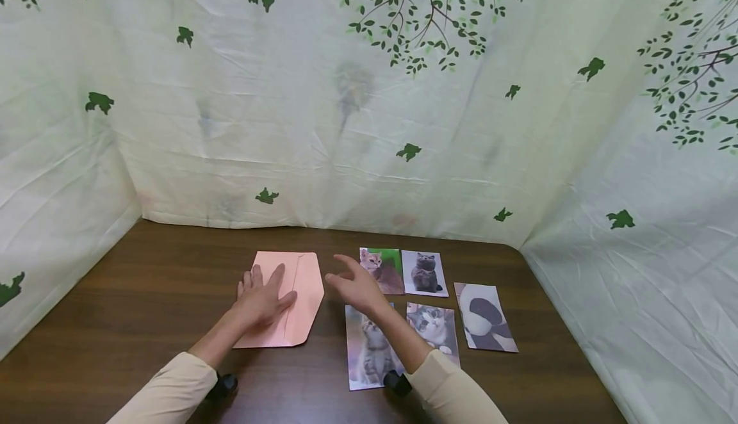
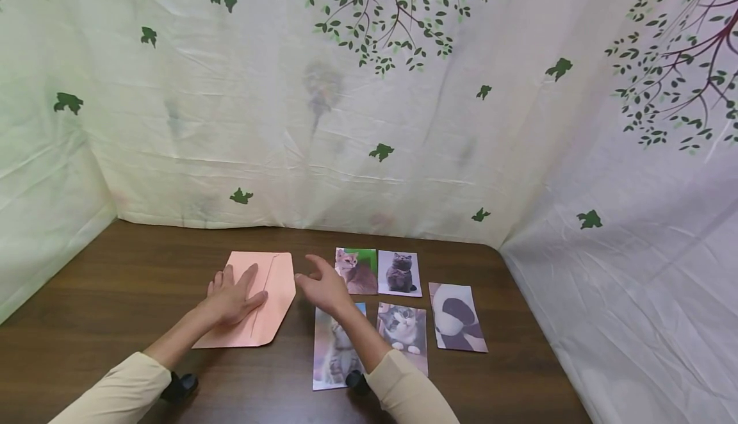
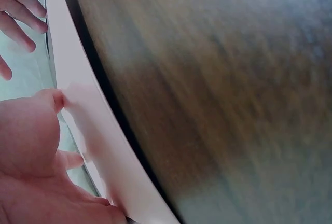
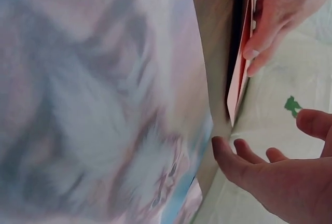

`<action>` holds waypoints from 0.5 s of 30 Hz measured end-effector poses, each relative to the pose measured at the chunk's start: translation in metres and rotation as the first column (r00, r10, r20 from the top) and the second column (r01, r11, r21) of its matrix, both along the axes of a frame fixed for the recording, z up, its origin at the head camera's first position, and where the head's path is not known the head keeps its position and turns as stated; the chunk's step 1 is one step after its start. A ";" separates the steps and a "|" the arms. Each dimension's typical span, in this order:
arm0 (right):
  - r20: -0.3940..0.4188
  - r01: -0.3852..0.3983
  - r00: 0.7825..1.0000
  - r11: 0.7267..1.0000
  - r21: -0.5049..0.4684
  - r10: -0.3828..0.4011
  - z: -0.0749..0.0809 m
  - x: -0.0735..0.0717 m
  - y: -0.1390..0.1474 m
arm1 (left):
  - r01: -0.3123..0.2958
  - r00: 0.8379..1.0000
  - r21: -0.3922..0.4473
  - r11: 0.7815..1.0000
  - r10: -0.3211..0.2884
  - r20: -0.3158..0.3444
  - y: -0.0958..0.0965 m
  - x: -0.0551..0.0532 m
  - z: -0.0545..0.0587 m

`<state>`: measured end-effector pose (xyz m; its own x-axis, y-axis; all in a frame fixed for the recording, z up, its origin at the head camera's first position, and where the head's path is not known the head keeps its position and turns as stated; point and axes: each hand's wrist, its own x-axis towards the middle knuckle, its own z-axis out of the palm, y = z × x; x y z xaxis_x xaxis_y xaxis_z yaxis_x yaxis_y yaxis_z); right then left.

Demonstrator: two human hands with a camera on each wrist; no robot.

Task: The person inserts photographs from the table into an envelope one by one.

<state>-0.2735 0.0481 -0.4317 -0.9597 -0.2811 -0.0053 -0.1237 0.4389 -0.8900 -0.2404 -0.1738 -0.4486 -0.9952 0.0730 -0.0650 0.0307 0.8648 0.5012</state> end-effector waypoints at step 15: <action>0.197 0.006 0.979 0.957 -0.289 0.053 0.000 -0.002 -0.002 | -0.013 1.000 -0.014 1.000 0.013 -0.016 -0.003 -0.004 0.004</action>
<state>-0.2751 0.0457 -0.4318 -0.9400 -0.3219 -0.1130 0.0633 0.1608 -0.9850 -0.2442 -0.1771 -0.4449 -0.9970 0.0595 -0.0502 0.0274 0.8721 0.4886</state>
